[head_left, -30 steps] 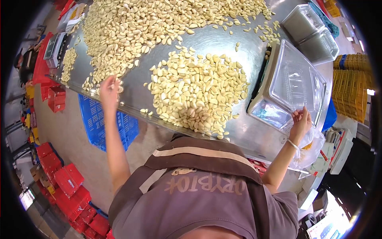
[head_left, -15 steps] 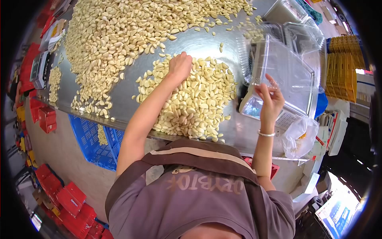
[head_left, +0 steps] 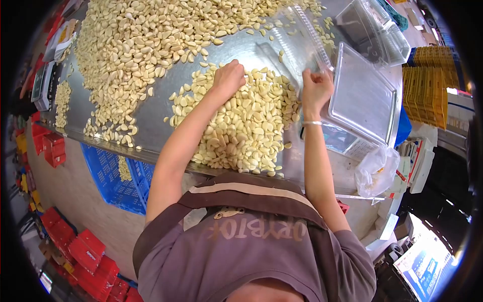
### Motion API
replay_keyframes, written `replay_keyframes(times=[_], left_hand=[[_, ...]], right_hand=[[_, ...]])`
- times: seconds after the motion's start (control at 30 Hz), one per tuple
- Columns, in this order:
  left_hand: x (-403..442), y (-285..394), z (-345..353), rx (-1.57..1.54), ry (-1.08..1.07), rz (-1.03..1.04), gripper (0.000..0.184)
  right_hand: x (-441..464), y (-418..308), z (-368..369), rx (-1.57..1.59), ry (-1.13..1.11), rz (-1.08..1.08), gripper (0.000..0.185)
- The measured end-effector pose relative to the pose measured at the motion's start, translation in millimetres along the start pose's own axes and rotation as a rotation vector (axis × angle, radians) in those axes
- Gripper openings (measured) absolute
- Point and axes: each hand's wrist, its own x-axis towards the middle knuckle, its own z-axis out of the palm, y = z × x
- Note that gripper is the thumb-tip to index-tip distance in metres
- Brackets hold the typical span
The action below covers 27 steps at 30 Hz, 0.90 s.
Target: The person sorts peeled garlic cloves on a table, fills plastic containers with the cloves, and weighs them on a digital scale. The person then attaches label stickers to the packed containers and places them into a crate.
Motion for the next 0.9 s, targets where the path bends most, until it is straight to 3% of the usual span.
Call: replay_keyframes(times=[0.13, 0.27, 0.37, 0.4, 0.53, 0.6, 0.7, 0.77, 0.8, 0.87, 0.9], left_hand=[[-4, 5, -14, -0.113, -0.005, -0.060, 0.010], [-39, -11, -70, -0.330, 0.233, -0.131, 0.012], [-104, -70, -123, -0.492, 0.413, -0.245, 0.013], [-132, -82, -147, -0.355, 0.479, -0.404, 0.017], [-277, -196, -195, -0.115, 0.600, -0.660, 0.019], [-351, -248, -202, 0.167, 0.474, -0.908, 0.022], [-437, -315, -177, 0.427, 0.389, -0.938, 0.030], [-379, -222, -171, 0.042, 0.539, -0.892, 0.037], [-345, -172, -164, -0.047, 0.507, -0.742, 0.040], [-287, -88, -140, -0.294, 0.312, -0.734, 0.046], [-266, -54, -125, -0.474, 0.234, -0.588, 0.051]], right_hand=[[10, 3, 26, 0.059, 0.024, -0.045, 0.024], [20, 7, 31, 0.002, 0.026, -0.100, 0.022], [25, 13, 35, -0.045, 0.055, -0.147, 0.021], [25, 16, 35, -0.062, 0.055, -0.150, 0.021], [24, 29, 40, -0.089, 0.095, -0.225, 0.022], [24, 36, 44, -0.077, 0.118, -0.263, 0.021], [23, 49, 48, -0.110, 0.106, -0.284, 0.020], [18, 34, 44, -0.167, 0.022, -0.037, 0.016], [16, 29, 42, -0.195, -0.020, 0.085, 0.016], [14, 44, 45, -0.208, -0.030, -0.086, 0.027], [12, 52, 47, -0.212, -0.035, -0.172, 0.033]])
